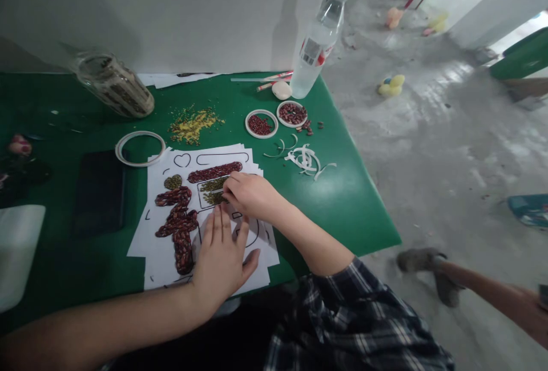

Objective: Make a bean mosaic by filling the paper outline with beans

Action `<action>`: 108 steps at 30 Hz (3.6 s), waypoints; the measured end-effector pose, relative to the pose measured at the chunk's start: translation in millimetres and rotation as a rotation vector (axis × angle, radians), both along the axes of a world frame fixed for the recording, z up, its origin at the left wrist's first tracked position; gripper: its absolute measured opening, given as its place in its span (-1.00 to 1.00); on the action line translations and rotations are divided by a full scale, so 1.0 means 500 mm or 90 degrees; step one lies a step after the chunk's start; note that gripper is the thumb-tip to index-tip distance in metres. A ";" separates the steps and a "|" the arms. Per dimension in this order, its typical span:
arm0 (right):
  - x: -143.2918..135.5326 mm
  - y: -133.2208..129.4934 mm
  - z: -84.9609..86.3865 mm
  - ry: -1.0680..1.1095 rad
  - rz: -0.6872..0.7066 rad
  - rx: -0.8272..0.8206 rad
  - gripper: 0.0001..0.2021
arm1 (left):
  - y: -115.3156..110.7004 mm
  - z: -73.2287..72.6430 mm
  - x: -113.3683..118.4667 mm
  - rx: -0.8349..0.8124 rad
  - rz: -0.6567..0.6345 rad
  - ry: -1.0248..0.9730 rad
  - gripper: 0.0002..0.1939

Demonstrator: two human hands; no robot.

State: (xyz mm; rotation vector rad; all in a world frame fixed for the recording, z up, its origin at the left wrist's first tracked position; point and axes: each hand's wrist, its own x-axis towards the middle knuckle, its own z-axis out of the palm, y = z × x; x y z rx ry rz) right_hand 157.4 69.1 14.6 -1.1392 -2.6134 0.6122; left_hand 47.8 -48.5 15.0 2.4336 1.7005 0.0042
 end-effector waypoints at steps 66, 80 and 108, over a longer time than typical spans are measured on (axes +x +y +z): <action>0.019 0.023 -0.021 0.299 -0.150 -0.163 -0.89 | 0.050 0.002 -0.016 -0.009 -0.008 -0.055 -0.10; 0.016 0.031 -0.039 0.400 -0.260 -0.222 -0.83 | 0.048 -0.002 -0.015 -0.005 -0.019 -0.050 -0.08; 0.020 0.032 -0.029 0.258 -0.128 -0.058 -0.82 | 0.057 -0.031 -0.012 0.005 -0.037 -0.092 -0.04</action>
